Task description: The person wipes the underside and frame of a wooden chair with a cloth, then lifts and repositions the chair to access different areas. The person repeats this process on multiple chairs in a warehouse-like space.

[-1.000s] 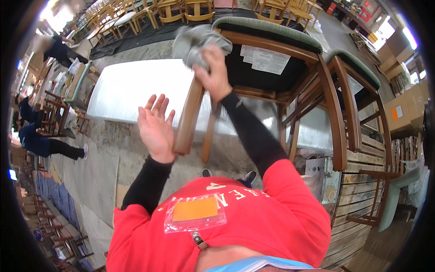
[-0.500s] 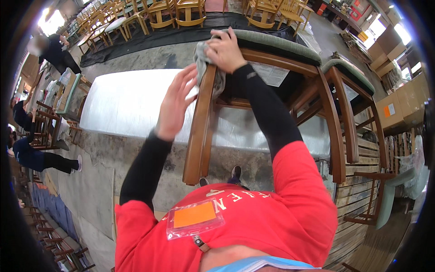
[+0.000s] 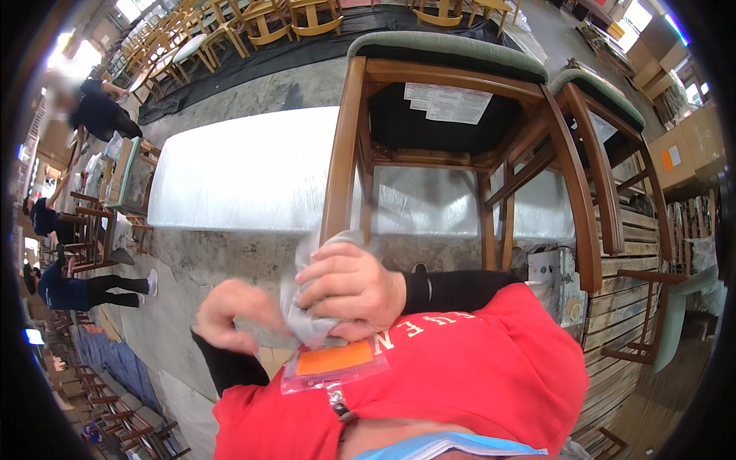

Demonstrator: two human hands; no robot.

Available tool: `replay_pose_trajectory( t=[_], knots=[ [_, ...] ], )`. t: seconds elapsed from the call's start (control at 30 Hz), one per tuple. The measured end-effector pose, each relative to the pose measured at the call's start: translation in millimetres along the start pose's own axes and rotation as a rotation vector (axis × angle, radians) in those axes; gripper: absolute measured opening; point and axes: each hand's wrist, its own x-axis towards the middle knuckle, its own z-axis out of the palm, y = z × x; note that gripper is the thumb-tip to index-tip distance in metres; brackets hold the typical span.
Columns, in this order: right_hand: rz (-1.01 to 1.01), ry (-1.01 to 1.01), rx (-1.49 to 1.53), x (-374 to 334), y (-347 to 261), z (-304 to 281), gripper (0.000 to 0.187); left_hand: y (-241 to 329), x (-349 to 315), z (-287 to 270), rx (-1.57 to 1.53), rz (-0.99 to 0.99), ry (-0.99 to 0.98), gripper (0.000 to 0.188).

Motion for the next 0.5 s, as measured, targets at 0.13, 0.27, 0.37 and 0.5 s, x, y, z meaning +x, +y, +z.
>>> replay_pose_trajectory(
  t=[0.13,0.27,0.37,0.5],
  knots=[
    [-0.194,0.043,-0.076,5.1,100.0,-19.7,0.022,-6.5,-6.9,3.9,-0.183,0.074,0.536,0.029],
    [0.146,0.079,-0.668,29.3,203.5,-112.0,0.023,-29.6,42.6,-5.8,-0.196,0.103,1.104,0.026],
    [0.316,0.086,-0.781,34.6,205.7,-110.1,0.032,-33.5,74.6,-6.0,-0.151,0.155,1.185,0.025],
    [0.21,0.168,-0.295,12.1,110.1,-14.1,0.025,-36.4,56.8,-8.6,-0.082,0.135,1.355,0.032]
  ],
)
